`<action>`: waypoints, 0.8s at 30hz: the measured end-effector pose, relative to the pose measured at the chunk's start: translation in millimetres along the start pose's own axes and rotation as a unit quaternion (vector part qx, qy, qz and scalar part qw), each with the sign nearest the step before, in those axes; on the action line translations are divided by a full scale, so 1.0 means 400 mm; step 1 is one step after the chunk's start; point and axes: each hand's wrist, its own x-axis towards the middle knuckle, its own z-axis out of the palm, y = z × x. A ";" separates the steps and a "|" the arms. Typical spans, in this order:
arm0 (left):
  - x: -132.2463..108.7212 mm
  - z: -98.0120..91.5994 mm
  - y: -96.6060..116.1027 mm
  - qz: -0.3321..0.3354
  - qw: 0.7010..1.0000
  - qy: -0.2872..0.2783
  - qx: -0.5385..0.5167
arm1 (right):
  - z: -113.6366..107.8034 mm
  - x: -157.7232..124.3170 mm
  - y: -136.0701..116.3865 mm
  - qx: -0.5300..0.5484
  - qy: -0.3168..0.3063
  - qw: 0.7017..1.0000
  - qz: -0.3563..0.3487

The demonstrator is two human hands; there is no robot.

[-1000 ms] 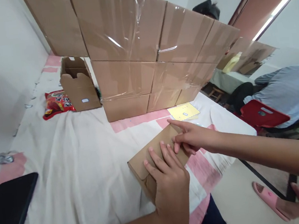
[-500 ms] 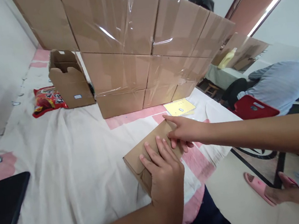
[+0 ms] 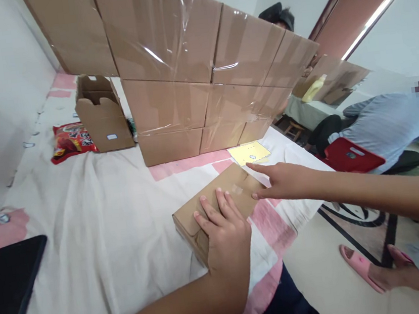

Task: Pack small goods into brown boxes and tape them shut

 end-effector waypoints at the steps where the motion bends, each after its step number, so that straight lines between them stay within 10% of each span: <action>1: 0.001 0.002 0.000 -0.005 1.000 -0.009 -0.015 | 0.004 -0.002 0.017 0.003 0.008 1.000 -0.028; 7: 0.000 0.018 0.008 -0.012 1.000 0.008 -0.014 | 0.045 0.005 0.061 -0.009 0.073 0.950 -0.304; 14: -0.010 0.036 0.031 -0.035 0.998 0.021 0.053 | 0.101 -0.051 0.102 0.019 0.152 0.918 -0.366; 18: -0.008 0.050 0.011 -0.018 0.998 0.012 0.059 | 0.108 0.016 0.229 0.119 0.228 0.918 -0.303; 24: 0.031 0.039 -0.064 0.055 0.996 -0.048 0.053 | 0.125 0.312 0.478 0.141 0.260 0.952 -0.076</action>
